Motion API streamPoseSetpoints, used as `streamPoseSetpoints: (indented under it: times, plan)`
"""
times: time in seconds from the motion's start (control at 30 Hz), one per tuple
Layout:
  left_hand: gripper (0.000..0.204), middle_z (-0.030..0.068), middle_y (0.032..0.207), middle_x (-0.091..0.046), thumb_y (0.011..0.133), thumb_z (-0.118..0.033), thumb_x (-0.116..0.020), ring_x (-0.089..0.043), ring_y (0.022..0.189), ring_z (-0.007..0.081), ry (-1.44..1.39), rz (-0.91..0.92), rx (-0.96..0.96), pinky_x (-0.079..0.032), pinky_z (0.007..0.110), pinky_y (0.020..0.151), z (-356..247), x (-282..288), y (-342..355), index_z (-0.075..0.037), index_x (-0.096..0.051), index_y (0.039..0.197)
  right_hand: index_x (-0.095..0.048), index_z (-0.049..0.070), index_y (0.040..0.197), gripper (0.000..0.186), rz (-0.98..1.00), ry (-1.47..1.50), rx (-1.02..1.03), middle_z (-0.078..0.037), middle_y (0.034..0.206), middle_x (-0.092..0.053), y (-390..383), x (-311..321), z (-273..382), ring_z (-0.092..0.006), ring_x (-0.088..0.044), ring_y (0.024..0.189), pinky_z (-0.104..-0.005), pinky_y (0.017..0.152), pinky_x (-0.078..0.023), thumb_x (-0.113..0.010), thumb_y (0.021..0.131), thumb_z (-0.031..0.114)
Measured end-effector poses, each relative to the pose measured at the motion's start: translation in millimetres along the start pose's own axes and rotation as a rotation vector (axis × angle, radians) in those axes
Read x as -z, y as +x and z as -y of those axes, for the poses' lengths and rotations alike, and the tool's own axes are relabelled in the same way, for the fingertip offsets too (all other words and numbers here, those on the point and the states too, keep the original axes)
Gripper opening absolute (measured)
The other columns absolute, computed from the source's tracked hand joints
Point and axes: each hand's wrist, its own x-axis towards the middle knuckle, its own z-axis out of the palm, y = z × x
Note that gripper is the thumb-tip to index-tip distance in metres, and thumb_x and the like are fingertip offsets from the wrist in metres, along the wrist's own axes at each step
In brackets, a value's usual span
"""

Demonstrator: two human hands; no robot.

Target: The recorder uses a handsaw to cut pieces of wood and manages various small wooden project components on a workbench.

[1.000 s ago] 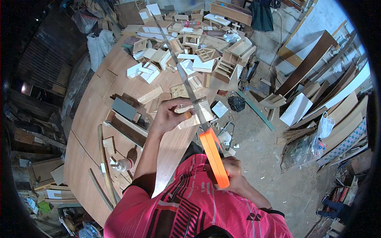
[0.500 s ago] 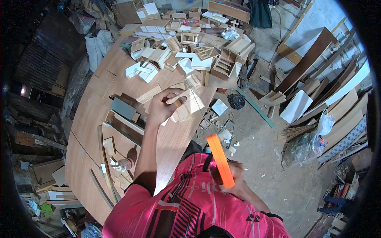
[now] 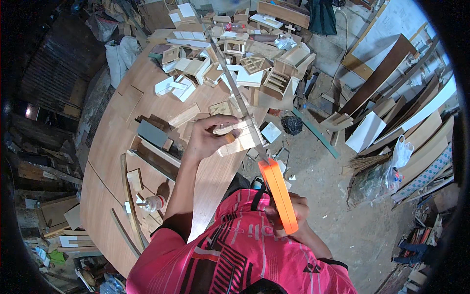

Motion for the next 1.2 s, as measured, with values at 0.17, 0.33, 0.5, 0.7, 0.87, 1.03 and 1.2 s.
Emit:
streamPoseSetpoints:
  times: [0.17, 0.33, 0.5, 0.7, 0.87, 1.03, 1.2]
  plan:
    - [0.028, 0.0073, 0.101, -0.068, 0.072, 0.002, -0.076, -0.062, 0.095, 0.013, -0.054, 0.025, -0.046, -0.051, 0.028, 0.086, -2, -1, -3, -0.002, -0.069, 0.099, -0.07, 0.004, 0.098, 0.04, 0.02, 0.019, -0.028, -0.007, 0.073, -0.065, 3, 0, 0, -0.021, -0.064, 0.063, -0.0301, 0.059, -0.049, -0.073, 0.059, 0.013]
    - [0.029, 0.0074, 0.101, -0.068, 0.071, 0.003, -0.076, -0.062, 0.095, 0.013, -0.057, 0.025, -0.001, -0.05, 0.028, 0.087, -5, 0, -4, -0.001, -0.069, 0.099, -0.071, 0.004, 0.098, 0.042, 0.036, 0.028, -0.045, -0.007, 0.073, -0.065, 3, 1, -1, -0.0208, -0.065, 0.065, -0.032, 0.061, -0.05, -0.073, 0.058, 0.017]
    - [0.028, 0.0081, 0.1, -0.069, 0.071, 0.002, -0.076, -0.063, 0.093, 0.0132, -0.016, 0.022, 0.002, -0.05, 0.027, 0.086, -10, 0, -4, -0.001, -0.069, 0.098, -0.071, 0.004, 0.097, 0.041, 0.019, -0.033, -0.034, -0.008, 0.072, -0.065, 4, 0, 0, -0.0208, -0.064, 0.061, -0.0301, 0.055, -0.048, -0.072, 0.057, 0.01]
    - [0.027, 0.007, 0.1, -0.069, 0.072, 0.001, -0.076, -0.062, 0.094, 0.0123, -0.106, 0.034, 0.047, -0.05, 0.027, 0.086, -15, 0, -3, 0.0, -0.069, 0.098, -0.069, 0.003, 0.095, 0.036, 0.017, -0.067, 0.005, -0.007, 0.069, -0.063, 8, -5, 3, -0.0205, -0.062, 0.056, -0.0288, 0.052, -0.047, -0.07, 0.059, 0.007]
    - [0.029, 0.0082, 0.097, -0.068, 0.072, 0.001, -0.076, -0.062, 0.093, 0.0114, 0.029, 0.022, -0.034, -0.051, 0.027, 0.084, 5, -3, -2, 0.0, -0.067, 0.1, -0.065, 0.002, 0.085, 0.027, 0.009, -0.037, -0.108, -0.006, 0.064, -0.06, 7, -10, -3, -0.021, -0.058, 0.051, -0.0295, 0.05, -0.046, -0.068, 0.059, 0.005]
    - [0.034, 0.0094, 0.095, -0.067, 0.073, 0.003, -0.075, -0.062, 0.092, 0.011, -0.168, 0.114, 0.251, -0.052, 0.026, 0.083, 67, -15, 7, 0.0, -0.063, 0.104, -0.058, 0.003, 0.074, 0.014, -0.067, -0.113, -0.252, -0.007, 0.059, -0.054, -9, -18, -38, -0.019, -0.054, 0.048, -0.0291, 0.049, -0.045, -0.064, 0.061, 0.002]
    - [0.026, 0.0074, 0.099, -0.067, 0.078, 0.006, -0.066, -0.062, 0.09, 0.0115, -0.21, 0.302, 0.295, -0.051, 0.025, 0.079, 133, -49, -9, 0.003, -0.061, 0.104, -0.053, 0.002, 0.067, 0.011, -0.104, -0.052, -0.524, -0.007, 0.059, -0.055, -41, -26, -63, -0.0157, -0.052, 0.049, -0.0279, 0.05, -0.044, -0.064, 0.066, 0.0]
